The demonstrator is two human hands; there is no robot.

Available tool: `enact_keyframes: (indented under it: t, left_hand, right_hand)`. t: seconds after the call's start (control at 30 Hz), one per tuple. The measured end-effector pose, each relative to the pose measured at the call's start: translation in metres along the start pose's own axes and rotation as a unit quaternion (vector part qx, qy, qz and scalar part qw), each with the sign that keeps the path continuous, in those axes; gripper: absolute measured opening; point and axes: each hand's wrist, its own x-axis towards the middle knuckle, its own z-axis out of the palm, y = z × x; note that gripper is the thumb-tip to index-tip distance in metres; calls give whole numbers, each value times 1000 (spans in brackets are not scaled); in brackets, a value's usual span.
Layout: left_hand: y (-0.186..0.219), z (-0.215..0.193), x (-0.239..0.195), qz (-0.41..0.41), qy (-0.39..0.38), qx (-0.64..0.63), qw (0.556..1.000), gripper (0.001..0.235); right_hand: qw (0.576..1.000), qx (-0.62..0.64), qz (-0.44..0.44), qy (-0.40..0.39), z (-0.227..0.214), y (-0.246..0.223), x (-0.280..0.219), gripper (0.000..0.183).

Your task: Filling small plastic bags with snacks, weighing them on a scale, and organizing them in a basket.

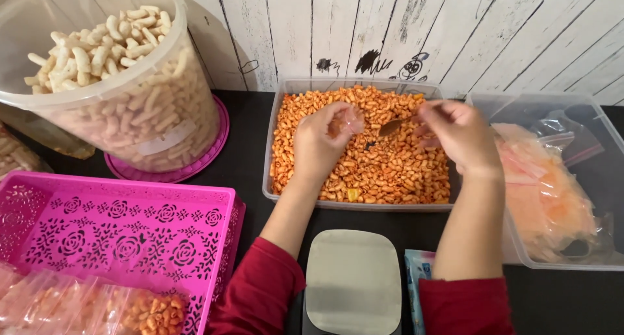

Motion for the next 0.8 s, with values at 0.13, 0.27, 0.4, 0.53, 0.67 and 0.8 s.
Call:
enact_keyframes:
  t: [0.13,0.27,0.4,0.53,0.67,0.8]
  left_hand:
    - [14,-9,5,-1,-1,-18,1000,37]
    - [4,-5,3,22,-44,13,999,32]
    - [0,2,-2,13,-12,30,999,40]
    - [-1,1,-1,8,-20,47,999,42]
    - [-7,-1,-4,5,-38,112,993,42]
    - [-16,1,-8,-7,-65,170,983,39]
  right_hand:
    - [983,-115,-84,117,-15,4,11,20]
    - [925,-327,-99,168,-15,21,14,28]
    - [962,-253,66,76,8,44,26,25]
    - [987,-77,120,76,22,84,44,26]
    - [987,0,127,96,19,93,49,25]
    - [981,41,104,158,15,64,39,23]
